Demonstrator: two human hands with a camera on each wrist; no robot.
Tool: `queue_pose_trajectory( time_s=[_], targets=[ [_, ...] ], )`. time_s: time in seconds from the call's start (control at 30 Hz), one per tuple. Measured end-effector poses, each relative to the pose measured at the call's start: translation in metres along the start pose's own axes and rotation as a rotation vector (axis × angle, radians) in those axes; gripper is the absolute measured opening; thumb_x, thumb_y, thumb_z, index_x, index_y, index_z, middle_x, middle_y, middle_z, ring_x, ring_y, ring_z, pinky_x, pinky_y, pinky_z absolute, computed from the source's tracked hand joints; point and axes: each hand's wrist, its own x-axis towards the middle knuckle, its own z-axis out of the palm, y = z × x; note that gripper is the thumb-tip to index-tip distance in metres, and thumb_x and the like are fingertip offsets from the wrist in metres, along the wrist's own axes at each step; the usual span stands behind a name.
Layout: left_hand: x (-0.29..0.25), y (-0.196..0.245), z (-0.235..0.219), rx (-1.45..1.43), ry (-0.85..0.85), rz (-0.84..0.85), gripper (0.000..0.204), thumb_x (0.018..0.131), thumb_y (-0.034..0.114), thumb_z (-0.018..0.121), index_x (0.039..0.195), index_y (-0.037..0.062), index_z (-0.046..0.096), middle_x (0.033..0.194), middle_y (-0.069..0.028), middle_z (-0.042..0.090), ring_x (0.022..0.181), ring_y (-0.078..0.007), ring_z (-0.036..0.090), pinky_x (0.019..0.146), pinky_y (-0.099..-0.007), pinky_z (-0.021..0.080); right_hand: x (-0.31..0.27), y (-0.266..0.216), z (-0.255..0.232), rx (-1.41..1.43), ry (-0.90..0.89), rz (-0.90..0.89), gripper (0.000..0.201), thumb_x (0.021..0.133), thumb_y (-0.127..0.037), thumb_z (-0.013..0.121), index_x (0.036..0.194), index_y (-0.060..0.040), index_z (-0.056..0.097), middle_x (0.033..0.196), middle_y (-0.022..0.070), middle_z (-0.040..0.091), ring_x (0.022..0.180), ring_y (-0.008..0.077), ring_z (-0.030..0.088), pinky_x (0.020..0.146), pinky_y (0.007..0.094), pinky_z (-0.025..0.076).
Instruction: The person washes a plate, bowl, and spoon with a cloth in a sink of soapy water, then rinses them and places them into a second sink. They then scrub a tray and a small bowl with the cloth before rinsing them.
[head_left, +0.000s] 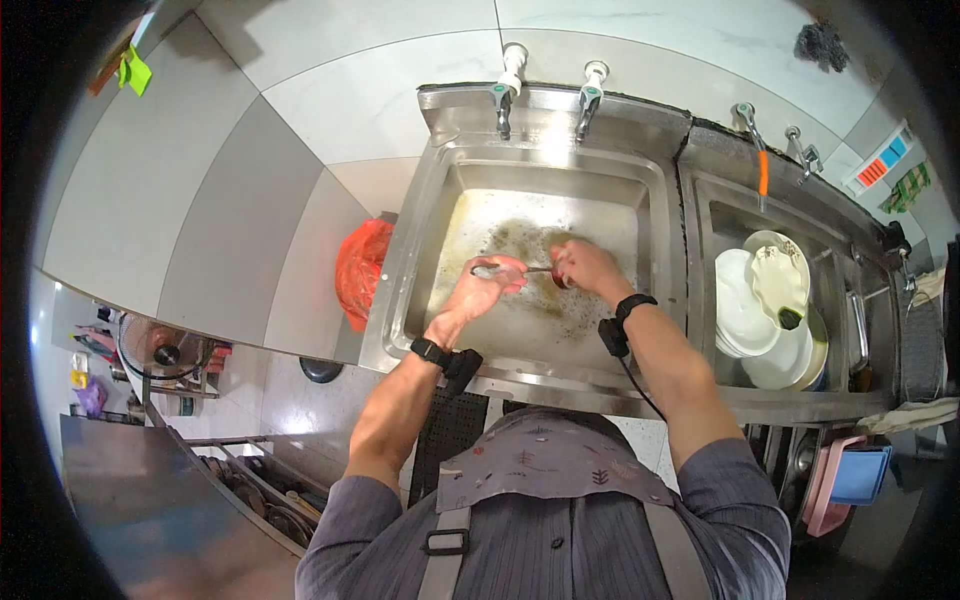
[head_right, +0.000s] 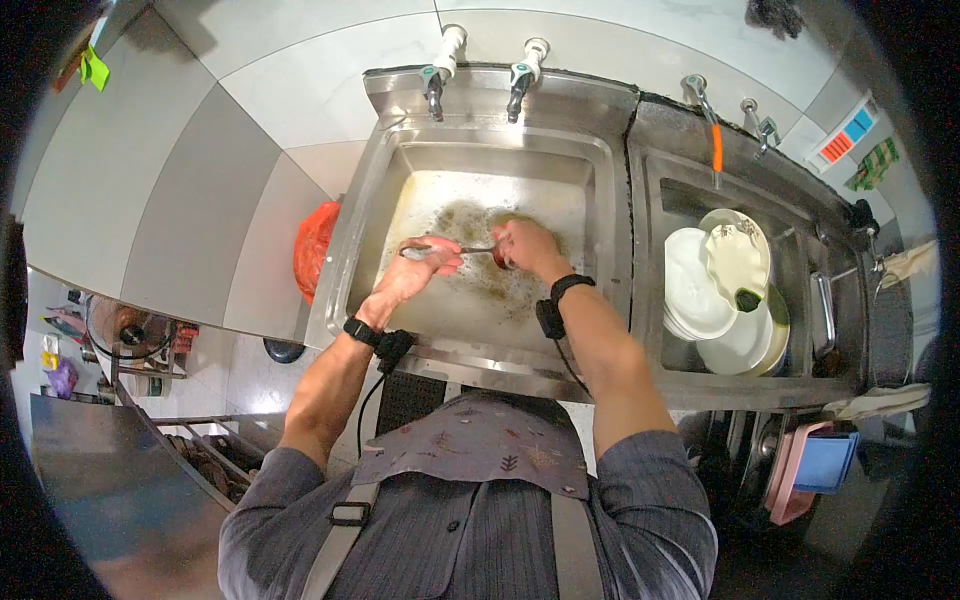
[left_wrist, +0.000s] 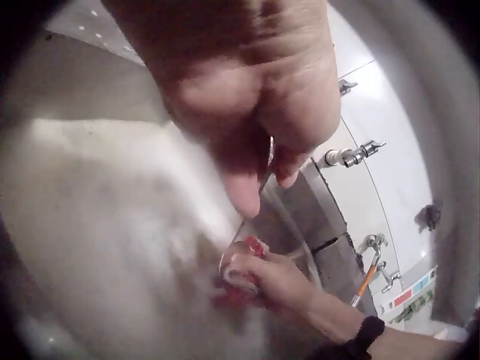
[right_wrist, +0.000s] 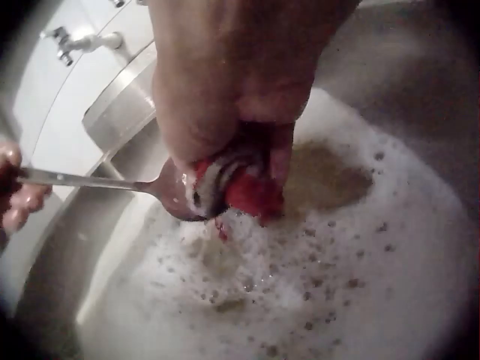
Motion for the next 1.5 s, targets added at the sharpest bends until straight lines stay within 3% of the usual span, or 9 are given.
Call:
queue_pose_trajectory(
  time_s=[0.07,0.1,0.17,0.4,0.77,0.93,1.33,1.43,1.5],
  targets=[
    [0.001,-0.004,-0.001,-0.06,0.042,0.026,0.019,0.101,0.009,0.059,0.106,-0.0041,0.071,0.106,-0.0135,0.072,0.099,-0.023,0.073,0.088,-0.0317,0.06,0.001,-0.007,-0.01,0.344,0.096,0.567,0.024,0.09,-0.024,0.068,0.11,-0.0109,0.068,0.107,0.0111,0.07,0.095,0.0297,0.07,0.077,0.0399,0.059],
    [0.004,-0.007,0.0,-0.124,0.086,0.018,0.02,0.101,0.01,0.059,0.108,-0.0051,0.07,0.106,-0.0143,0.072,0.099,-0.0238,0.073,0.088,-0.0323,0.06,0.004,-0.008,-0.006,0.342,0.098,0.564,0.024,0.09,-0.024,0.068,0.11,-0.0109,0.068,0.107,0.0111,0.07,0.095,0.0297,0.07,0.077,0.0399,0.059],
    [0.007,-0.012,0.007,-0.187,0.123,0.014,0.021,0.102,0.01,0.059,0.11,-0.0062,0.068,0.105,-0.0152,0.072,0.098,-0.0247,0.074,0.088,-0.0329,0.06,0.005,-0.008,0.01,1.233,0.21,0.844,0.027,0.097,-0.034,0.064,0.112,-0.0111,0.067,0.106,0.0082,0.07,0.098,0.0246,0.069,0.078,0.0396,0.061],
    [0.018,-0.049,0.04,-0.492,0.184,0.02,0.025,0.104,0.014,0.056,0.12,-0.005,0.062,0.114,-0.0177,0.068,0.106,-0.0277,0.07,0.092,-0.0372,0.059,0.021,-0.032,0.032,2.026,0.603,0.947,0.023,0.101,-0.03,0.057,0.111,-0.0119,0.066,0.116,0.0067,0.068,0.104,0.0264,0.065,0.087,0.0459,0.058],
    [-0.009,-0.055,0.035,-0.47,0.045,0.006,0.061,0.102,0.015,0.061,0.153,-0.0014,0.031,0.122,-0.0215,0.066,0.101,-0.0291,0.072,0.087,-0.0384,0.061,0.034,-0.031,0.004,1.966,0.726,0.522,0.019,0.097,-0.017,0.061,0.109,-0.0031,0.065,0.101,0.0107,0.073,0.089,0.0282,0.073,0.077,0.0406,0.061],
    [0.005,-0.077,0.019,-0.438,0.079,-0.149,0.04,0.103,0.015,0.059,0.134,-0.0063,0.046,0.106,-0.0232,0.071,0.086,-0.0296,0.074,0.077,-0.0386,0.062,0.024,-0.018,-0.009,1.636,0.871,0.75,0.014,0.093,-0.016,0.065,0.104,-0.007,0.066,0.098,0.007,0.072,0.083,0.0258,0.073,0.062,0.0369,0.059],
    [0.028,-0.066,0.022,-0.175,-0.1,-0.244,0.017,0.099,0.007,0.052,0.107,-0.0021,0.064,0.086,-0.017,0.072,0.077,-0.0249,0.073,0.068,-0.0374,0.061,-0.027,-0.07,0.035,1.76,0.376,0.516,0.014,0.095,-0.014,0.063,0.103,-0.0032,0.066,0.098,0.0095,0.073,0.086,0.0211,0.071,0.071,0.0362,0.059],
    [0.044,-0.035,0.011,0.673,-0.249,-0.042,0.017,0.095,0.007,0.056,0.097,0.0008,0.071,0.088,-0.0142,0.075,0.082,-0.0268,0.074,0.073,-0.0394,0.059,-0.035,-0.073,0.028,1.68,0.391,0.535,0.008,0.093,-0.013,0.067,0.097,-0.007,0.067,0.091,0.0052,0.071,0.078,0.0176,0.069,0.068,0.0331,0.056],
    [0.049,-0.008,0.022,0.941,0.165,0.32,0.021,0.094,0.018,0.061,0.101,0.0031,0.074,0.09,-0.0136,0.076,0.087,-0.032,0.073,0.079,-0.0423,0.056,-0.041,-0.077,0.026,1.628,0.39,0.55,0.007,0.093,-0.014,0.068,0.097,-0.0078,0.067,0.091,0.0044,0.071,0.078,0.0163,0.068,0.069,0.0314,0.055]
  ],
)
